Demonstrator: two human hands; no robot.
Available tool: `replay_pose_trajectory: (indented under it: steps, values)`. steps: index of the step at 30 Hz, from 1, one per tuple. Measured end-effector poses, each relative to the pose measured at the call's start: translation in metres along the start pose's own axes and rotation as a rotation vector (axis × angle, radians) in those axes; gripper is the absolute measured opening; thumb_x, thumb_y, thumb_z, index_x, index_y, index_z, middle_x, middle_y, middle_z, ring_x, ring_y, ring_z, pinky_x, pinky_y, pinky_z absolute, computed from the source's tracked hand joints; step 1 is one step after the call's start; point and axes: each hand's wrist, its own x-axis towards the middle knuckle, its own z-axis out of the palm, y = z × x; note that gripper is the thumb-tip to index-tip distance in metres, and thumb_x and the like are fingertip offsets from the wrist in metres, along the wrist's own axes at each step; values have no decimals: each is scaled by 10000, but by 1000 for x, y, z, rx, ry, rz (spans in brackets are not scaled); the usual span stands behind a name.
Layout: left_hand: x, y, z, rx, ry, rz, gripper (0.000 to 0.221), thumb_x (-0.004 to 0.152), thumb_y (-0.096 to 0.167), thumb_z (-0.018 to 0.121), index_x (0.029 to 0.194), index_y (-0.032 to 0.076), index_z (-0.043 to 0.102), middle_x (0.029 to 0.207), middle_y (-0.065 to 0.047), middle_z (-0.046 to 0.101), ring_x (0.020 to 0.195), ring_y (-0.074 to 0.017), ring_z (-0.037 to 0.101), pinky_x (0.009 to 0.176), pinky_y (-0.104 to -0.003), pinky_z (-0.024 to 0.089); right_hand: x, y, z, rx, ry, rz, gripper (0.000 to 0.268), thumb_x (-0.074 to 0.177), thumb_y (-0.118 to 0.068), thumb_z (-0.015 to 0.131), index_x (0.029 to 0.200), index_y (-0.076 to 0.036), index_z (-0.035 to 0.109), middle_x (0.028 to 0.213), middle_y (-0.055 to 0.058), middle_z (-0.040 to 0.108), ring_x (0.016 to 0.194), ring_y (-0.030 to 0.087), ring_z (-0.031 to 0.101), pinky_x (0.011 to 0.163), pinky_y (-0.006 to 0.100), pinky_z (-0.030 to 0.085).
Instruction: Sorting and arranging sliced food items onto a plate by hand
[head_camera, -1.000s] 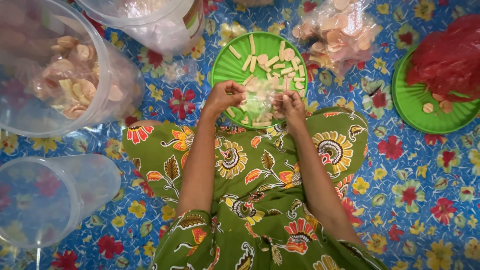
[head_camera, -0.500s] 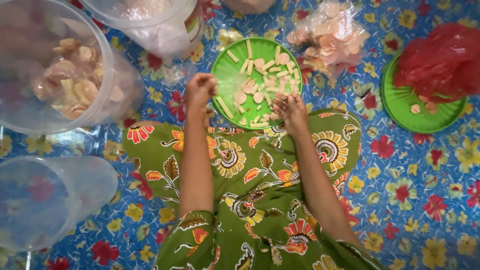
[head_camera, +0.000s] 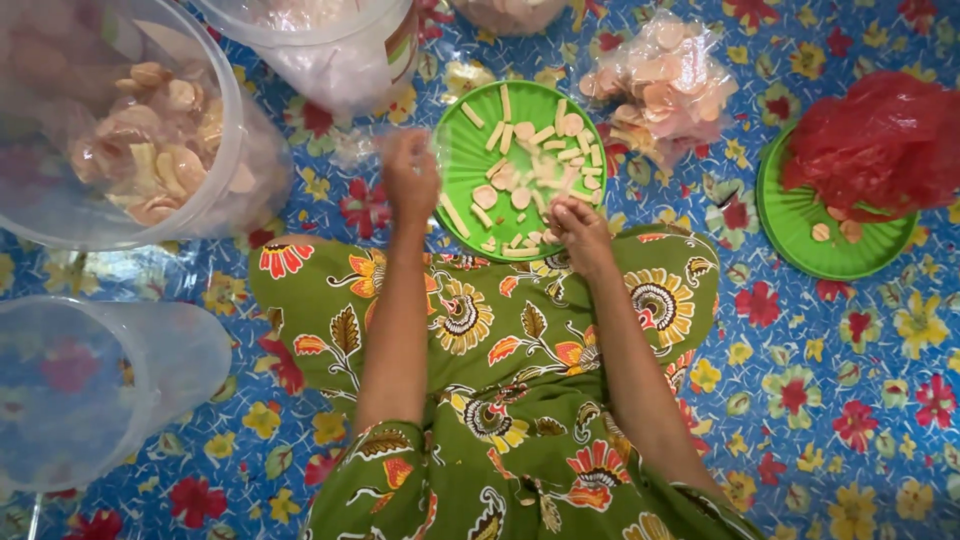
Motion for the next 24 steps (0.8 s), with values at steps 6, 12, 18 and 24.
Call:
replay_pose_trajectory:
  steps: [6, 12, 18, 24]
  values:
    - [-26, 60, 16, -403, -554, -552, 565, 777, 164, 771, 1272, 146, 498, 1186, -237, 505, 1066, -421, 557, 864, -468, 511, -19, -14, 18, -195, -74, -20, 154, 811, -137, 708, 942, -76, 656, 782, 26, 642, 658, 77, 615, 581, 178, 518]
    - [-29, 57, 20, -651, -636, -764, 849, 698, 53, 836, 1381, 152, 342, 1112, -229, 542, 940, -268, 614, 820, -363, 551, -34, -42, 38, -375, -183, 21, 249, 767, -192, 750, 983, -85, 689, 786, 59, 660, 714, 115, 634, 647, 209, 520]
    - [-33, 44, 26, -611, -684, -698, 657, 752, -58, 671, 1323, 138, 412, 833, -138, 658, 648, -158, 658, 545, -211, 563, -24, -39, 35, -379, -71, 11, 234, 830, -223, 699, 1026, -95, 679, 755, 36, 633, 662, 84, 610, 606, 198, 528]
    - [-37, 43, 36, -301, -570, -522, 700, 681, 39, 776, 1297, 176, 472, 1029, -155, 631, 913, -277, 653, 759, -331, 557, -11, -26, 28, -382, -4, 52, 224, 805, -266, 721, 980, -132, 680, 704, 1, 622, 596, 44, 598, 559, 152, 530]
